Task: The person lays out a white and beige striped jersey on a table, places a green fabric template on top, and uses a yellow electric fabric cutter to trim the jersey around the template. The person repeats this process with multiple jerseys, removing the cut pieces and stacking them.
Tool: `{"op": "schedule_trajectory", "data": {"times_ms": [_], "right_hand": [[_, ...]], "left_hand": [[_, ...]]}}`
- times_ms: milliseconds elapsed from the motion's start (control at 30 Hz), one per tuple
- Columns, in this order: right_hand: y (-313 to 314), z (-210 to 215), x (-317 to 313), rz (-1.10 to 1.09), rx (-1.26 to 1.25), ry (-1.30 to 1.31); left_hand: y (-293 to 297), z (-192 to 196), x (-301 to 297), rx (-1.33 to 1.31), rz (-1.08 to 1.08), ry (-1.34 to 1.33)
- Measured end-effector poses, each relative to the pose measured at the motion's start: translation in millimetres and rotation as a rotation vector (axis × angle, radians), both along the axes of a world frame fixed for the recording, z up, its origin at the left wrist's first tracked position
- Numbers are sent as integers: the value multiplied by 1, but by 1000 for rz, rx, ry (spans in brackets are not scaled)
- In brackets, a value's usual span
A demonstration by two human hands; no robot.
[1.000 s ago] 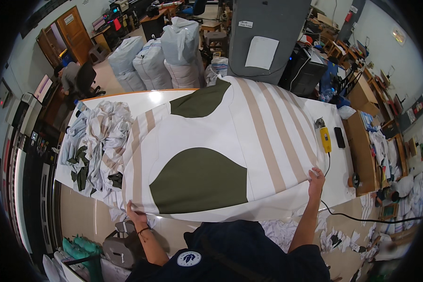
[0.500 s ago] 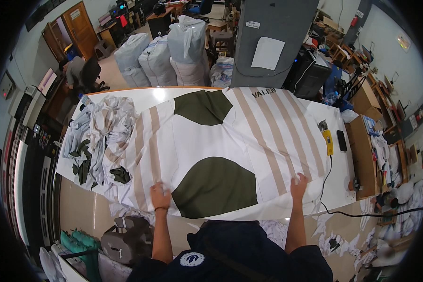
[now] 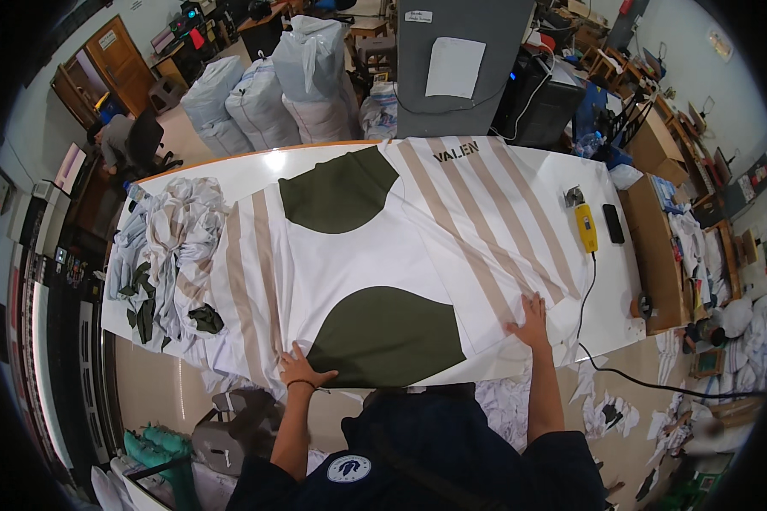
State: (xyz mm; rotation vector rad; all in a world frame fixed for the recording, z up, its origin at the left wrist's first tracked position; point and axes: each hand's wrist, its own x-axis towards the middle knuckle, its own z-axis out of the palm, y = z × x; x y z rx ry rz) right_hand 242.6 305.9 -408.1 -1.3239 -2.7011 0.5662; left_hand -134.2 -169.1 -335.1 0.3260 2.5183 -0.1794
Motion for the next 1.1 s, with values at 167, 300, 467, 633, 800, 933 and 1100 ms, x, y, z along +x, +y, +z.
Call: {"op": "schedule_trajectory", "data": {"times_ms": [167,300,467,633,800,933,1100], "right_hand": [[-14,26,8,63,109,49],[36,15,28,57,171,137],[176,22,43,-211,405,517],[319,7,49,-550,292,425],[406,-31,60,-502,-253,587],[409,-27,33,-512,-217,355],[399,15,16,-566,-179,51]], "left_hand": [[-16,-12,5,-61,23,-3],[-5,-3,9,-90,155,-144],[35,-8,26,-4,191,121],[91,-47,26,316,-8,181],[116,-50,21,119,159,-30],[93,-48,32,65,242,-42],[83,-40,38,71,305,-108]]}}
